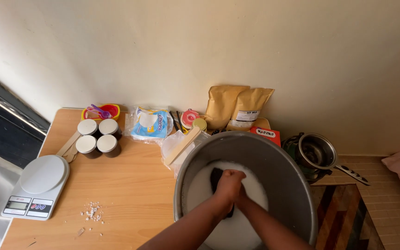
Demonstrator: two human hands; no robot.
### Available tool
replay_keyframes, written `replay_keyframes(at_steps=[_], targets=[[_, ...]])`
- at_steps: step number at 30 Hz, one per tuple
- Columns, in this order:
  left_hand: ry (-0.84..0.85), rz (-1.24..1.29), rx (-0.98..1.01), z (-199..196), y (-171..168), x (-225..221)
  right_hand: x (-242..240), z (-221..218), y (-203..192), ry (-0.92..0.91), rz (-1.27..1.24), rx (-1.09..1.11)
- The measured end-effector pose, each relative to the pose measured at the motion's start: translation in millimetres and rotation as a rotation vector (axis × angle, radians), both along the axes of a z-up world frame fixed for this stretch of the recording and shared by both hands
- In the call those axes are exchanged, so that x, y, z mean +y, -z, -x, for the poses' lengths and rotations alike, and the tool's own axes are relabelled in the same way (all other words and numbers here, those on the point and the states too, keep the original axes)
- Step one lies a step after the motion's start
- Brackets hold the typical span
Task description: Washing a cleaning cloth in a bucket of soapy water and then wiping down a table surface in a candle studio.
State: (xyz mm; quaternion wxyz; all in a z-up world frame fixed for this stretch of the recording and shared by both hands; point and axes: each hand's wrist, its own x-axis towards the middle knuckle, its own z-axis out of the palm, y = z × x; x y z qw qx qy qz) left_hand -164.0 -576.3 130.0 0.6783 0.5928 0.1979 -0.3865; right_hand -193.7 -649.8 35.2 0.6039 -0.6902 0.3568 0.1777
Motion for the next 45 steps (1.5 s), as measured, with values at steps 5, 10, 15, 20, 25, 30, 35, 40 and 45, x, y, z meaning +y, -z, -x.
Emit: replay_keyframes(at_steps=[5,10,15,20,25,30,35,40,45], targets=[[-0.134,-0.066,0.233,-25.9,31.6,-11.7,13.5,20.2,52.1,-0.468,0.557,0.119],[-0.198,-0.124,0.301,-33.2,35.5,4.4,-28.1,17.7,179.3,-1.12,0.78,0.32],[-0.123,-0.27,0.148,-26.8,25.6,11.9,-68.6,-12.1,147.5,-0.111,-0.042,0.156],[-0.177,-0.221,0.278,-37.7,38.9,11.1,-31.4,-12.8,-21.5,0.323,-0.249,-0.064],[-0.204,-0.062,0.321,-39.6,66.3,2.3,3.3,-4.1,-84.1,0.486,-0.176,-0.288],[-0.22,0.166,0.375,-45.3,95.6,-0.9,14.6,-4.9,-61.7,-0.054,0.923,-0.477],[-0.256,0.345,0.412,-54.5,116.8,-10.9,-55.2,-25.7,8.4,-0.213,0.692,-0.103],[-0.09,0.176,0.185,-45.3,54.1,-3.4,-45.4,-24.7,-12.4,0.176,0.146,-0.152],[0.132,-0.388,-0.402,-46.4,48.7,0.6,-54.5,-41.3,93.3,0.19,-0.482,-0.262]])
